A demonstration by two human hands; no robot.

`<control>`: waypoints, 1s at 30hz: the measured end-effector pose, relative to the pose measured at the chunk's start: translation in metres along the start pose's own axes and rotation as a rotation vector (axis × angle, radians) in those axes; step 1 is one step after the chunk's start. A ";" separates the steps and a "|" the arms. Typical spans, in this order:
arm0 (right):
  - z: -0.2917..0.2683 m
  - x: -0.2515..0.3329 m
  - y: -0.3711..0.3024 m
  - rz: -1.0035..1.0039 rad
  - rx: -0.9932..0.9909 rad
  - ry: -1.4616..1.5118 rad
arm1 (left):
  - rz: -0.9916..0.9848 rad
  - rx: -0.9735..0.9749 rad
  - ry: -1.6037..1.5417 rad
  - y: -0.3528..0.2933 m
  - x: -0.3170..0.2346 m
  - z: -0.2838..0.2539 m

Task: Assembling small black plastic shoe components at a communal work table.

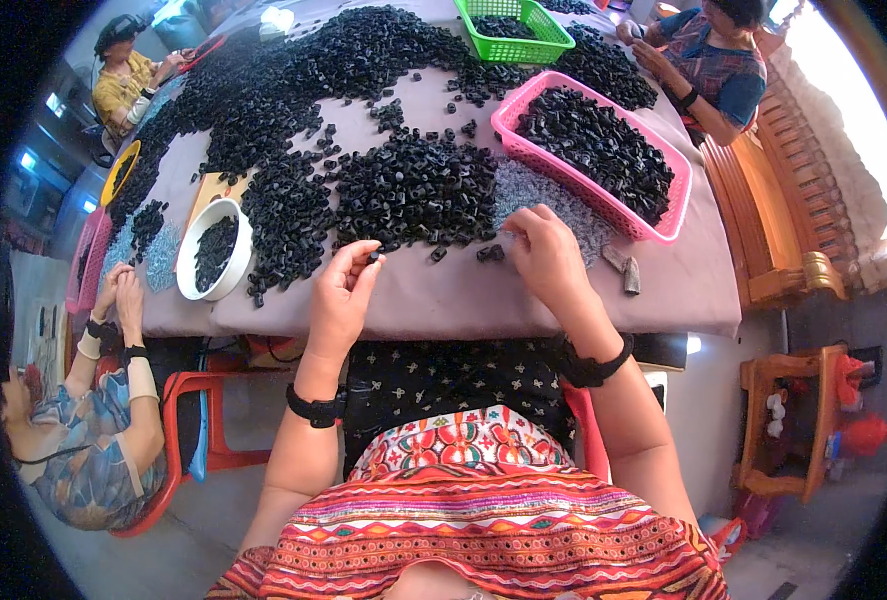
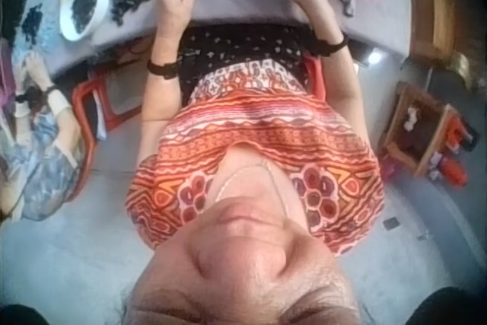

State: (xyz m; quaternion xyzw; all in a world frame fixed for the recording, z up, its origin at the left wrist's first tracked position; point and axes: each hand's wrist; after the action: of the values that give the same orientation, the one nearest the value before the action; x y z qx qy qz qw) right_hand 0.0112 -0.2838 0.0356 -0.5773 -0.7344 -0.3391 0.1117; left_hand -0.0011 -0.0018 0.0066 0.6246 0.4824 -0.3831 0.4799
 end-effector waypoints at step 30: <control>0.053 0.071 0.004 0.056 0.243 0.726 | -0.101 0.272 -0.061 -0.006 -0.019 0.001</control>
State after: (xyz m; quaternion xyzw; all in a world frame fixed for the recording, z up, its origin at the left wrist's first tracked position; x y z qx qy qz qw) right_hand 0.0049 -0.1955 0.0372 -0.4220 -0.6656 -0.4288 0.4416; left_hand -0.0116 -0.0066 0.0229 0.6470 0.4422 -0.4872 0.3854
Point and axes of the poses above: each hand's wrist, its own y-axis towards the middle knuckle, its own z-axis out of the palm, x = y × z, and after that the axes turned 1 degree about x, right-handed
